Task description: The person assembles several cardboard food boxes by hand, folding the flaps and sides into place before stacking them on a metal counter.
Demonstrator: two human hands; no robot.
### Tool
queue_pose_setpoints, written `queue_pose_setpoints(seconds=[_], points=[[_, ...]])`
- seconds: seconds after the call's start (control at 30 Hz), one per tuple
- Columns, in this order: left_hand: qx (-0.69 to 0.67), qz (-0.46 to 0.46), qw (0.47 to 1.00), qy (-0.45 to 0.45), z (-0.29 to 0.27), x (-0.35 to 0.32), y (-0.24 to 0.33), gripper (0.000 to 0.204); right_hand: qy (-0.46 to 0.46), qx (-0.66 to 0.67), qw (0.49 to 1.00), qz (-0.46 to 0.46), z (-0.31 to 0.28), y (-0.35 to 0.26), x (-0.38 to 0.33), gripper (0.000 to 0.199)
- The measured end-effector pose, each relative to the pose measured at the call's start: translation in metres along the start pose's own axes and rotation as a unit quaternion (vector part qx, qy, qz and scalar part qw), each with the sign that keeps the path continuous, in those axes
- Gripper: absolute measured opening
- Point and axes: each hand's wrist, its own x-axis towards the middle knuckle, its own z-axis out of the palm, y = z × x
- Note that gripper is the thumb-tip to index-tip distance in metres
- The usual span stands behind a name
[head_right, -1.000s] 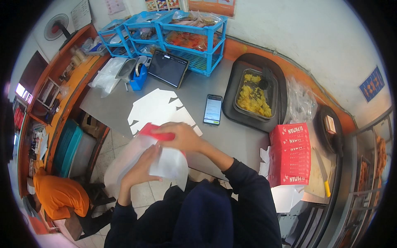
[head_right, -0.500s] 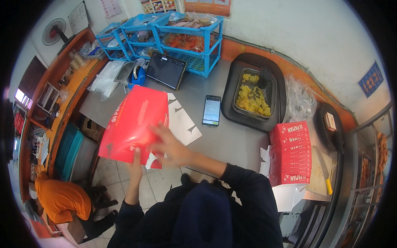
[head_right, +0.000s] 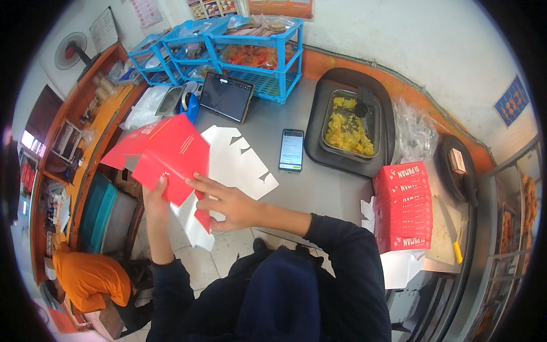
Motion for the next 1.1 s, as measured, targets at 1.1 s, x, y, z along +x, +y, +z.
queue_pose_setpoints(seconds=[1.1], points=[[-0.006, 0.119, 0.987, -0.108, 0.061, -0.027, -0.026, 0.028, 0.232, -0.376, 0.896, 0.04, -0.024, -0.024, 0.002, 0.031]])
